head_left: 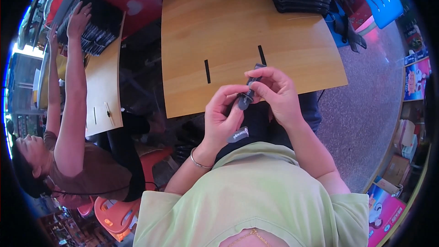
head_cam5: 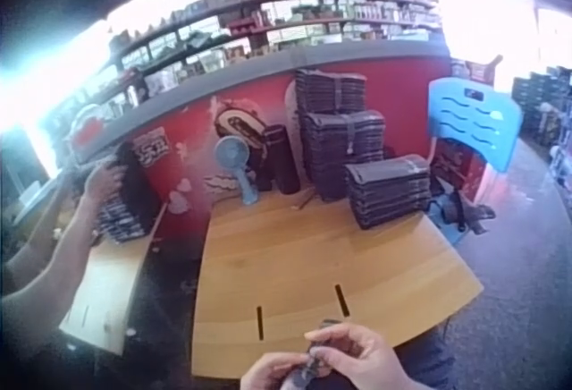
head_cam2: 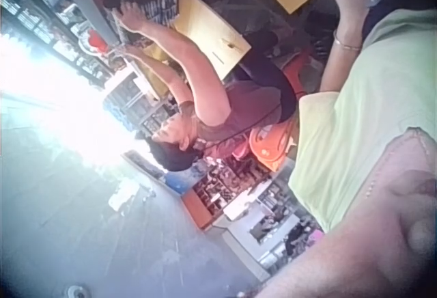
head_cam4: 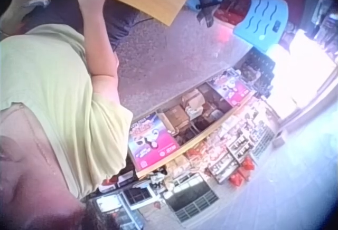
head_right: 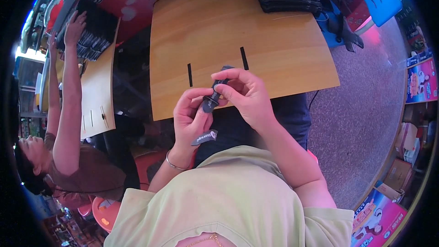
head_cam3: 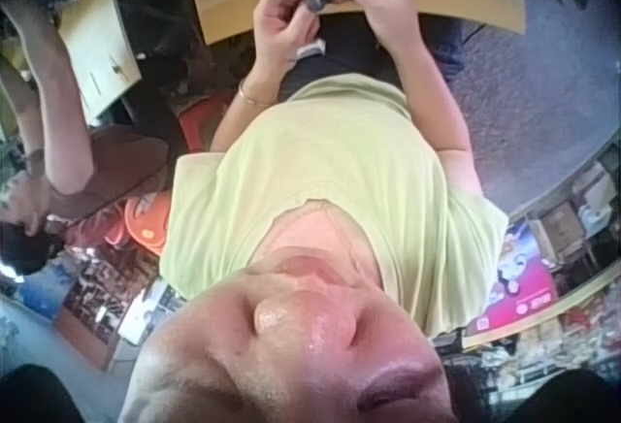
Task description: The recorder bundles a stack of flexible bellows using a black strap on a workstation.
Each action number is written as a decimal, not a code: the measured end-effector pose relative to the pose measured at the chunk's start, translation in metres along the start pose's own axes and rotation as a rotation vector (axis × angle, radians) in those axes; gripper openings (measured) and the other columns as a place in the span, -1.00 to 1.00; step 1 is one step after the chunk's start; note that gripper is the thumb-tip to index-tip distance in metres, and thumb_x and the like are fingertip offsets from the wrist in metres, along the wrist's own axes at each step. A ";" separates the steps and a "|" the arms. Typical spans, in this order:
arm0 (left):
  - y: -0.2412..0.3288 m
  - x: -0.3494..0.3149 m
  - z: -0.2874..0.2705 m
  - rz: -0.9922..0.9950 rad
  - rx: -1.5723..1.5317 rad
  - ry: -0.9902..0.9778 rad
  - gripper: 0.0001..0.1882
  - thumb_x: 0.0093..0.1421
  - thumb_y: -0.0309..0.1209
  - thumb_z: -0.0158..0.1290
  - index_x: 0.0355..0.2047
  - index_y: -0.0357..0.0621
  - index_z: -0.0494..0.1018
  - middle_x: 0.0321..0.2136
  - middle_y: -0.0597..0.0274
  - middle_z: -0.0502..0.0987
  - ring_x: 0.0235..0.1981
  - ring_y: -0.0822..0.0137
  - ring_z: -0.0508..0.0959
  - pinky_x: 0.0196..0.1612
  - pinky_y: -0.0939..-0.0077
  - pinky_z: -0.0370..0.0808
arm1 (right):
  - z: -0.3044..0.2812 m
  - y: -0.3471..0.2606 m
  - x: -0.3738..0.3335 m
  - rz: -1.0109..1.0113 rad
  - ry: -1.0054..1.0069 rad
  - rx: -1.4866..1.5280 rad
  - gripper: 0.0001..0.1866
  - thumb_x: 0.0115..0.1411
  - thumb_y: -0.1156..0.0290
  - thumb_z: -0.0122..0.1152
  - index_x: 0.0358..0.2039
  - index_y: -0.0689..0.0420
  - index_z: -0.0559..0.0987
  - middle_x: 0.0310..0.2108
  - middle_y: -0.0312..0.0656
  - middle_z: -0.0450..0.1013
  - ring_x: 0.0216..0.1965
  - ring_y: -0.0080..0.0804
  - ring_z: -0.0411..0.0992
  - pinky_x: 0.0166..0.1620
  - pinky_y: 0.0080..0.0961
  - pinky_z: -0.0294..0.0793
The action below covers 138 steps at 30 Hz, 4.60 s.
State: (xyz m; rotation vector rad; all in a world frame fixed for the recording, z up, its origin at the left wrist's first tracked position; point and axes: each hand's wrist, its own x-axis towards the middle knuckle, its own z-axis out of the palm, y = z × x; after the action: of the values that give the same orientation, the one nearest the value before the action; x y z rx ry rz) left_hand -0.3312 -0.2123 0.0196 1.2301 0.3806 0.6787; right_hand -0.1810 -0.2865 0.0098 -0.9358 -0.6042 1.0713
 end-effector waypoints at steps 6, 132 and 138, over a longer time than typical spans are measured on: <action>0.004 0.001 0.001 -0.033 0.053 -0.002 -0.73 0.29 -0.64 -0.10 0.00 -0.25 0.34 -0.34 0.30 0.52 -0.64 0.74 0.27 -0.61 0.84 0.13 | 0.004 0.003 -0.003 -0.266 -0.053 -0.190 -0.50 0.05 0.61 0.36 0.04 0.20 0.50 -0.12 -0.25 0.40 -0.21 -0.60 0.46 -0.10 -0.64 0.50; -0.062 0.022 -0.135 0.010 1.764 0.042 -0.18 0.24 0.24 -0.23 0.36 0.02 0.03 0.37 -0.13 -0.11 0.39 -0.10 -0.13 0.34 -0.13 -0.20 | -0.137 0.006 0.045 -0.577 -0.071 -1.503 -0.77 0.05 0.45 0.28 -0.25 0.16 0.54 -0.17 -0.15 0.48 -0.04 -0.13 0.40 0.06 -0.26 0.35; -0.068 0.037 -0.138 0.041 1.815 0.089 -0.15 0.23 0.27 -0.24 0.35 -0.01 0.04 0.36 -0.12 -0.08 0.39 -0.08 -0.11 0.34 -0.14 -0.20 | -0.135 0.006 0.041 -0.588 -0.021 -1.612 -0.80 0.09 0.37 0.25 -0.25 0.09 0.55 -0.18 -0.24 0.49 -0.05 -0.25 0.41 0.04 -0.29 0.30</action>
State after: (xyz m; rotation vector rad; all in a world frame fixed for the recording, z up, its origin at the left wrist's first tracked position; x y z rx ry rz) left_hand -0.3689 -0.0988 -0.0834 2.8978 1.1600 0.2779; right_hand -0.0607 -0.2939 -0.0628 -1.8938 -1.7023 -0.1574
